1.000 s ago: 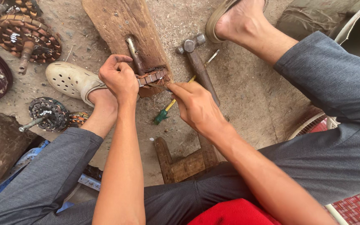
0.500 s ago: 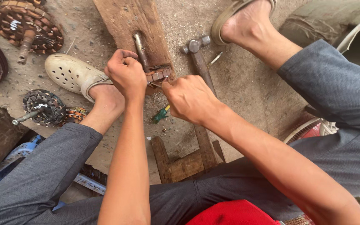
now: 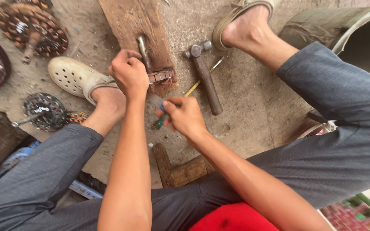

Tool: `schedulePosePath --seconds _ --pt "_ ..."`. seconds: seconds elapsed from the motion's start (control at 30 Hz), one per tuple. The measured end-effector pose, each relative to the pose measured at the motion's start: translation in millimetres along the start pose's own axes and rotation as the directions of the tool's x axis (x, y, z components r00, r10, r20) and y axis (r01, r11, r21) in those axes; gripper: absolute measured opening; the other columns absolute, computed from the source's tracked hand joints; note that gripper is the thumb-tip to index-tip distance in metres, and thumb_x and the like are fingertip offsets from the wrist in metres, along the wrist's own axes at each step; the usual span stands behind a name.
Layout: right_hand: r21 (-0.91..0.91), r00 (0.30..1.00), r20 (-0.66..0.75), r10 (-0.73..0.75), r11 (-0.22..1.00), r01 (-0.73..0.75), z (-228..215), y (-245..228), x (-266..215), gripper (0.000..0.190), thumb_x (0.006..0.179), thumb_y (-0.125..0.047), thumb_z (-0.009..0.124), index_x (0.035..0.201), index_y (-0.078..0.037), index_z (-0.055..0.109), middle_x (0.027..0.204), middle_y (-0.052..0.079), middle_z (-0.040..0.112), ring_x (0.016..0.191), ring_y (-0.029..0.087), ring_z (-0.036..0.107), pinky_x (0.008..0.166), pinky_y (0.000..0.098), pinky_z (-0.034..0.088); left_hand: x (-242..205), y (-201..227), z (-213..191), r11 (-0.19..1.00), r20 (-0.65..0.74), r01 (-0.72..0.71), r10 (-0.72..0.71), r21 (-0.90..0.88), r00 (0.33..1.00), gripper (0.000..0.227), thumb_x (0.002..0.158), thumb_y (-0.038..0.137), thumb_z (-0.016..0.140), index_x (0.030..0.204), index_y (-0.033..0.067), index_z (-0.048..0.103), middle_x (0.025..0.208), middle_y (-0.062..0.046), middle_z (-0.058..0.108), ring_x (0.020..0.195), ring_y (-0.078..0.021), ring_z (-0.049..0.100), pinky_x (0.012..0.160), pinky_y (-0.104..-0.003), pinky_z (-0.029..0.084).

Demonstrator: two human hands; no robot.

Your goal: The person sits on the floor and uses a hammer and a chisel to work on a small metal component placed on a wooden block. They repeatedly strike the chisel to shape or adjust the metal part.

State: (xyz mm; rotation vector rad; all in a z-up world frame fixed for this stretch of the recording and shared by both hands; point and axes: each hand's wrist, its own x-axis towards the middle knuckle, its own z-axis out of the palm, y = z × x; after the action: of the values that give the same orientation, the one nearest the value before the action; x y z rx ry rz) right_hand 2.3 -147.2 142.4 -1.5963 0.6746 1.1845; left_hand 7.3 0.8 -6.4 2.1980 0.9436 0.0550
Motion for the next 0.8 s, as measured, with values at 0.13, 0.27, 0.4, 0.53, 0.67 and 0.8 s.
schedulePosePath --seconds 0.13,0.27,0.4,0.53,0.67,0.8 --pt "0.092 0.997 0.076 -0.019 0.996 0.012 -33 28 -25 0.032 0.099 -0.015 0.057 0.121 0.006 0.066 0.092 0.010 0.078 0.055 0.012 0.063 0.049 0.0269 0.048 -1 1 -7 0.954 0.173 0.059 -0.008 -0.294 0.985 0.027 0.082 -0.004 0.049 0.089 0.0012 0.074 0.085 -0.016 0.076 0.079 -0.0272 0.075 0.076 -0.036 0.057" --pt "0.215 0.993 0.090 -0.082 0.975 0.061 -80 44 -55 0.034 0.100 -0.016 0.057 0.128 0.002 0.063 0.100 0.009 0.078 0.068 0.010 0.065 0.058 0.0242 0.050 -6 8 -52 0.887 0.471 0.056 0.189 -0.459 0.862 0.034 0.083 -0.006 0.050 0.109 -0.0002 0.072 0.103 -0.017 0.076 0.096 -0.0277 0.074 0.086 -0.033 0.058" --pt "0.328 0.976 0.142 -0.164 0.938 0.110 -109 49 -77 0.033 0.101 -0.016 0.058 0.127 0.003 0.063 0.100 0.011 0.077 0.071 0.010 0.065 0.061 0.0253 0.051 -17 19 -91 0.726 0.505 -0.678 0.631 -0.117 0.589 0.051 0.062 -0.003 0.066 0.113 -0.0081 0.068 0.109 -0.029 0.071 0.097 -0.0458 0.068 0.087 -0.050 0.055" --pt "0.463 0.933 0.207 -0.296 0.869 0.173 -114 52 -92 0.031 0.103 -0.015 0.059 0.126 0.004 0.064 0.100 0.012 0.076 0.073 0.012 0.065 0.062 0.0250 0.050 -15 28 -81 0.782 0.610 -0.601 0.398 0.165 0.685 0.035 0.077 -0.001 0.070 0.112 -0.0030 0.068 0.104 -0.027 0.071 0.094 -0.0492 0.067 0.081 -0.054 0.054" --pt "0.480 0.916 0.202 -0.346 0.851 0.215 -119 55 -94 0.030 0.102 -0.014 0.059 0.126 0.003 0.065 0.099 0.012 0.076 0.074 0.012 0.066 0.063 0.0257 0.052 -11 26 -64 0.790 0.635 -0.564 0.311 0.241 0.707 0.025 0.080 -0.001 0.068 0.105 -0.0020 0.071 0.097 -0.029 0.071 0.094 -0.0490 0.068 0.085 -0.054 0.054" --pt "0.503 0.912 0.201 -0.356 0.837 0.216 -121 58 -89 0.028 0.102 -0.014 0.060 0.124 0.002 0.064 0.099 0.012 0.077 0.073 0.012 0.067 0.062 0.0261 0.052 -21 18 -72 0.850 0.557 -0.510 0.361 0.133 0.748 0.028 0.078 -0.001 0.068 0.105 -0.0034 0.074 0.091 -0.031 0.069 0.090 -0.0499 0.067 0.081 -0.053 0.053"
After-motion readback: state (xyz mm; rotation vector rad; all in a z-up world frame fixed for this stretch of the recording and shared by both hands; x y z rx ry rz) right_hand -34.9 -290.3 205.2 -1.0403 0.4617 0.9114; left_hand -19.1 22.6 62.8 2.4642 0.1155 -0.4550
